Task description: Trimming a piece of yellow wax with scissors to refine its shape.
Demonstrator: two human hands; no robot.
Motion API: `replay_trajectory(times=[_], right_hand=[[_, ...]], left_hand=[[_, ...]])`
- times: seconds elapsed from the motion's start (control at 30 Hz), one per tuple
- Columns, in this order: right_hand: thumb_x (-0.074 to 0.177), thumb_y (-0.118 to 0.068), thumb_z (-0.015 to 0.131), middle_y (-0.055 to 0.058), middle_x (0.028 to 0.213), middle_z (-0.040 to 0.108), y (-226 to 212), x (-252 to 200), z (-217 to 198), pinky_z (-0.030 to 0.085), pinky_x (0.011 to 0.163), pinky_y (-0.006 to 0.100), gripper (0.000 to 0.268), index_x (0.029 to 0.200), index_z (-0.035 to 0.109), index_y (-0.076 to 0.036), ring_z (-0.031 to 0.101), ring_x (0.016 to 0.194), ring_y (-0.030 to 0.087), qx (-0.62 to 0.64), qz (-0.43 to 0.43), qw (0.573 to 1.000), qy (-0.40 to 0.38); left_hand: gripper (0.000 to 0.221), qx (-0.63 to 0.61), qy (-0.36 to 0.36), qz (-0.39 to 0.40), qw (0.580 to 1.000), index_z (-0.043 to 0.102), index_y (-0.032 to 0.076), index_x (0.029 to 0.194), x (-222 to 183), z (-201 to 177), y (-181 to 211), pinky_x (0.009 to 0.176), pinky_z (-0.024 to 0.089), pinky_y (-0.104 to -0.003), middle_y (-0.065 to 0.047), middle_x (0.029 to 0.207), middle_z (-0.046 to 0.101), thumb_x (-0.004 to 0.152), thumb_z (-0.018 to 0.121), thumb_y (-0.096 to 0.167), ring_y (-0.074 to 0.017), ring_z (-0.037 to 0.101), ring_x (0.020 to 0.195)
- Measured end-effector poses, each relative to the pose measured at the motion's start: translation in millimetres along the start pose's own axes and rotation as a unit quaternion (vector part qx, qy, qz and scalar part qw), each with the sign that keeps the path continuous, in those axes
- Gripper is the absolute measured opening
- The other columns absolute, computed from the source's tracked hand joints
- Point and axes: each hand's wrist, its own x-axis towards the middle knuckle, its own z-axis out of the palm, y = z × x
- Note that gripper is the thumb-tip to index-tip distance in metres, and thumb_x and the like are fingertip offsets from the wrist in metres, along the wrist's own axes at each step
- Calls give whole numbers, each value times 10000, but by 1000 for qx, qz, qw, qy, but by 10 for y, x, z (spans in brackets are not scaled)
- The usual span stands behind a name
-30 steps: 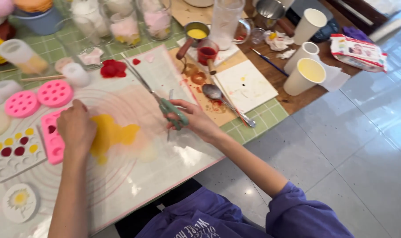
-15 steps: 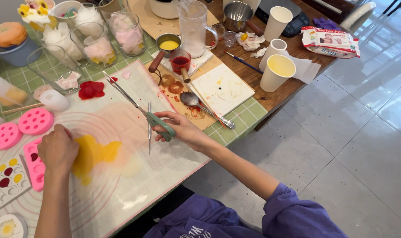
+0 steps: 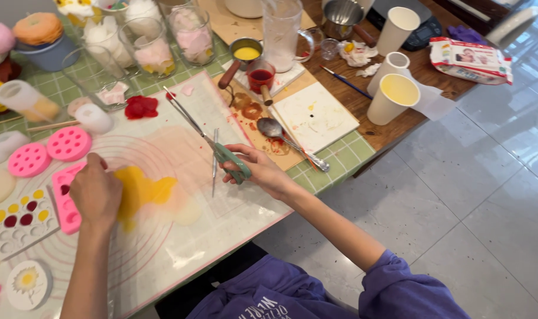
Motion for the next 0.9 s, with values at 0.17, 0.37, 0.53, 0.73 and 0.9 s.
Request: replay_trajectory(times=[0.17, 0.37, 0.53, 0.73, 0.9], right_hand=[[924, -235, 742, 65, 1111, 687, 109, 93, 48, 557, 801, 313, 632, 1464, 481, -33, 710, 918, 168, -21, 9, 1000, -9], [921, -188, 735, 86, 1114, 683, 171, 177, 70, 551, 790, 317, 589, 1434, 497, -23, 706, 901, 182, 8, 24, 1000, -14], [953, -155, 692, 104, 1146, 682, 181, 228, 146, 554, 810, 324, 487, 1386, 526, -3, 695, 911, 183, 17, 32, 999, -22], [990, -154, 637, 120, 1159, 677, 201, 234, 239, 559, 844, 337, 437, 1385, 532, 2, 687, 916, 186, 10, 31, 999, -20], [1014, -126, 572, 144, 1180, 682, 108, 211, 304, 549, 859, 346, 399, 1386, 525, 12, 692, 929, 209, -14, 39, 999, 3]], left_hand=[[157, -10, 38, 21, 999, 570, -16, 1031, -4, 82, -48, 707, 516, -552, -239, 861, 670, 876, 590, -32, -440, 661, 807], [397, 33, 64, 31, 997, 592, -100, 1172, 89, 262, -133, 679, 532, -531, -256, 875, 675, 781, 613, -38, -434, 660, 789], [376, 39, 65, 3, 997, 608, -88, 1139, 133, 375, -149, 772, 525, -522, -244, 882, 677, 765, 612, -58, -422, 651, 865], [304, 48, 78, -8, 996, 624, -72, 1088, 195, 526, -199, 799, 512, -517, -237, 871, 687, 786, 616, -41, -401, 648, 887], [271, 30, 34, -7, 999, 622, -56, 1040, 263, 427, -191, 786, 523, -507, -248, 888, 701, 770, 629, -37, -404, 650, 897]])
